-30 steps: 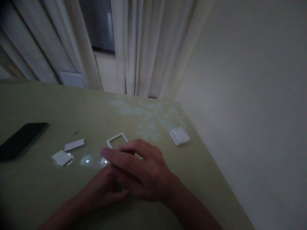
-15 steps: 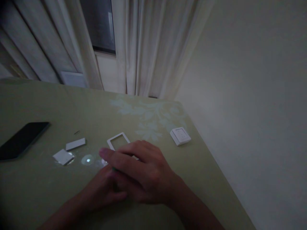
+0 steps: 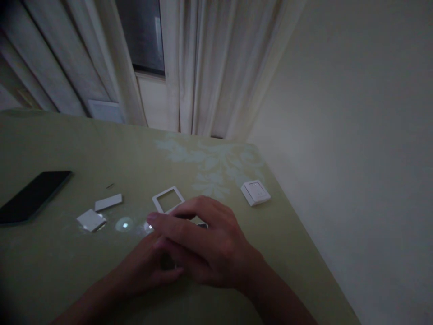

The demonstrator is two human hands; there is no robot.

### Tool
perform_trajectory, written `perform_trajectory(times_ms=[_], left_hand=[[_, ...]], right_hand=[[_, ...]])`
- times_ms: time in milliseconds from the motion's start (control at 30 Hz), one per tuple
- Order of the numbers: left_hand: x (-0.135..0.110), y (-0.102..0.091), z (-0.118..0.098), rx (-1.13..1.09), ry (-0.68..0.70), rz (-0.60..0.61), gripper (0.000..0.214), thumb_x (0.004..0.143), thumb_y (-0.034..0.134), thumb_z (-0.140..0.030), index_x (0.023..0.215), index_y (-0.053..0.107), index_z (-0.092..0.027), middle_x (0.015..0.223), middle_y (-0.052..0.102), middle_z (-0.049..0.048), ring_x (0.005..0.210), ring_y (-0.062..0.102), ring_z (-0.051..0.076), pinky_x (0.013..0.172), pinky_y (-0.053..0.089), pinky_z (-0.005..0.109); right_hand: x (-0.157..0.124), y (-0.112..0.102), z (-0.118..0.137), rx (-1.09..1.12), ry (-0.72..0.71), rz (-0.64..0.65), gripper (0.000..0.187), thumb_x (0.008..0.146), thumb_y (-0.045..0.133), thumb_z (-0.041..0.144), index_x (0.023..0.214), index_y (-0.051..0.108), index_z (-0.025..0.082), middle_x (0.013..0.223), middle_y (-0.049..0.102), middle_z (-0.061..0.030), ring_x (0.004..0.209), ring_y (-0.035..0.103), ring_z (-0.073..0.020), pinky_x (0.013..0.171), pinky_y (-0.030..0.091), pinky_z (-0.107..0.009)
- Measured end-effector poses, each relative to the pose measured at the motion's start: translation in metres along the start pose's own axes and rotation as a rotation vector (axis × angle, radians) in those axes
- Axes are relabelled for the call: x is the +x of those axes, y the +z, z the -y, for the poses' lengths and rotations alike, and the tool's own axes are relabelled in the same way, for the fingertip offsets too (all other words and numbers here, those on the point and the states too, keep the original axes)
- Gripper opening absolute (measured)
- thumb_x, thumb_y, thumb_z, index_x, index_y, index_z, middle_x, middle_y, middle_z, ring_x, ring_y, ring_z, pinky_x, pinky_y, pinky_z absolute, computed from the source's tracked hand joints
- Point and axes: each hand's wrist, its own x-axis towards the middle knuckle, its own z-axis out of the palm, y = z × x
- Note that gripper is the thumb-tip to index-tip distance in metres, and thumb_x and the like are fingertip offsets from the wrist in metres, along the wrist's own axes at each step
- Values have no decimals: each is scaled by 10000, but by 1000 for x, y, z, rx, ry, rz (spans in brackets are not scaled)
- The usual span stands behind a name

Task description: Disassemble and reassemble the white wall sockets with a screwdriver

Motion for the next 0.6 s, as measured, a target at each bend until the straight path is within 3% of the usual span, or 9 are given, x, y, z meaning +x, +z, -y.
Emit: perform_trajectory(times_ms=[67,200,333,500,600], left_hand=[[-1,0,0,10,8,-10,761,839,837,-390,1504,470,-437,1524,664,30,1375,644,400,1146,569,566],[-2,0,0,18,5,-11,692,834,835,-376,1444,511,-426,1492,682,27,1338,670,387,1114,591,534],[-4,2,2,33,12,-22,700,847,837,-396,1457,493,-411,1523,664,38,1377,649,382,1146,575,540],[-1,0,-3,56,-3,-26,633,845,834,-409,1397,523,-396,1460,704,49,1337,676,370,1116,596,535],[1,-1,-6,74,7,-19,668,829,817,-369,1424,515,-399,1466,707,46,1336,680,362,1118,599,516]], right_hand=[[0,0,-1,-76,-3,-35,308,1051,733,322,1312,766,162,1050,732,-63,963,710,-181,867,611,-296],[-1,2,-1,22,0,57,394,1111,536,217,1460,655,81,1303,723,-146,1156,709,-216,972,610,-341],[-3,4,-2,-84,11,7,341,1074,688,257,1397,723,155,1138,746,-84,1021,702,-195,925,601,-331],[0,-4,0,173,75,143,453,1101,570,131,1551,567,77,1421,696,-134,1295,665,-173,1102,549,-276],[2,-11,4,247,103,217,484,1092,526,101,1575,531,62,1461,675,-140,1326,653,-163,1129,536,-258]])
